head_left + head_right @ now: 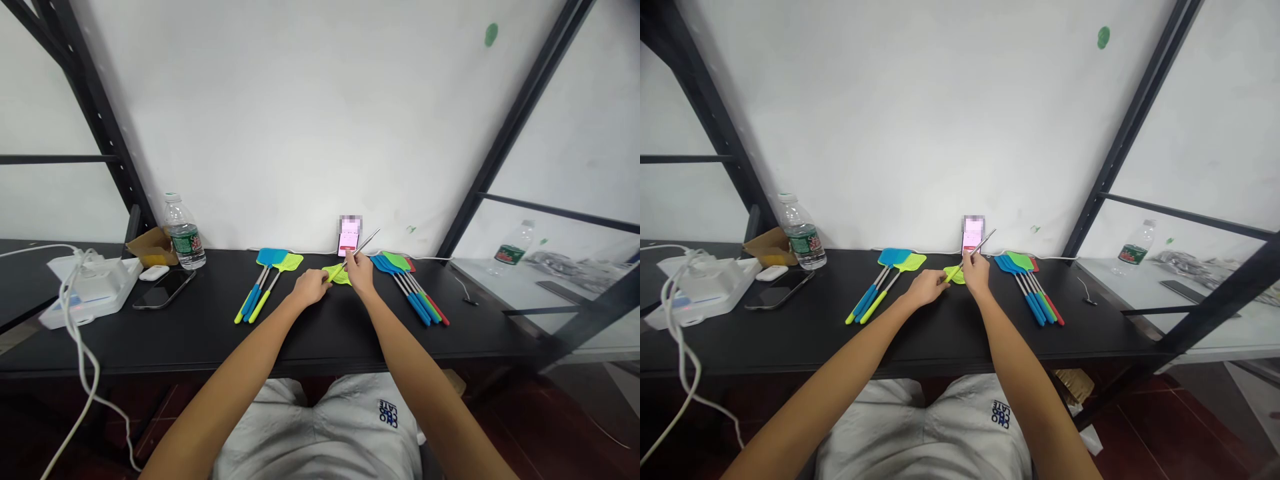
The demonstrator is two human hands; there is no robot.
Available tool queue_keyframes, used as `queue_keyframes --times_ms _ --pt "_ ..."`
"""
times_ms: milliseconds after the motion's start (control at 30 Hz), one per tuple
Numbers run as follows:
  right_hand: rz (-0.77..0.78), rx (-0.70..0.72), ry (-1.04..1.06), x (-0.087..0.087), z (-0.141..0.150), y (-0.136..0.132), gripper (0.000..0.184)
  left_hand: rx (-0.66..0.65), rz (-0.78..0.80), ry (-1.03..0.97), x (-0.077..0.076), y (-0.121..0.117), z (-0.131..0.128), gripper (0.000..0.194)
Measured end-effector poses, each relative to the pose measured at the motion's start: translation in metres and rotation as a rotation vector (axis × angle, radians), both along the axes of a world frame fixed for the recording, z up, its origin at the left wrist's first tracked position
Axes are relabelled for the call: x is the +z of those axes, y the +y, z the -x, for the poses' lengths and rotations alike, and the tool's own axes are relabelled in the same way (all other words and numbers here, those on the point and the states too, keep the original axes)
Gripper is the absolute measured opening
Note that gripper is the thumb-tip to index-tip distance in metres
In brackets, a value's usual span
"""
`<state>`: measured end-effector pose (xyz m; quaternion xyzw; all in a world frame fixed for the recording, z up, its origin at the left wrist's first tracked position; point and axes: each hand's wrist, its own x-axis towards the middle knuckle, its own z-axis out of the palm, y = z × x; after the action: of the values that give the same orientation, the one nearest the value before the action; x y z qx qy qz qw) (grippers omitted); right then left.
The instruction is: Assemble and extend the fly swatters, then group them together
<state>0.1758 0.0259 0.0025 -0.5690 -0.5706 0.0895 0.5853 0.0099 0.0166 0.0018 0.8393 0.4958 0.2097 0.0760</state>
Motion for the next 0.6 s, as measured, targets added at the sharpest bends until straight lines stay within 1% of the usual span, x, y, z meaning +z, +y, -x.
queue_keyframes --times_ms 167,333,500,600 --pt "0.013 0.002 -0.087 -0.003 0.005 0.0 0.047 0.003 -0.006 0.005 -0.001 0.001 0.0 0.014" --pt "-0.005 0.022 -0.101 -0.005 0.006 -0.001 0.048 -0.003 -0.014 0.006 -0.002 0.002 0.0 0.016" --pt "-0.01 0.114 -0.157 -0.005 0.012 -0.003 0.044 0.014 -0.024 0.026 -0.004 0.003 0.0 0.019" --pt "0.017 0.166 -0.183 -0.008 0.015 -0.002 0.041 0.029 -0.022 0.035 -0.005 0.002 0.0 0.024"
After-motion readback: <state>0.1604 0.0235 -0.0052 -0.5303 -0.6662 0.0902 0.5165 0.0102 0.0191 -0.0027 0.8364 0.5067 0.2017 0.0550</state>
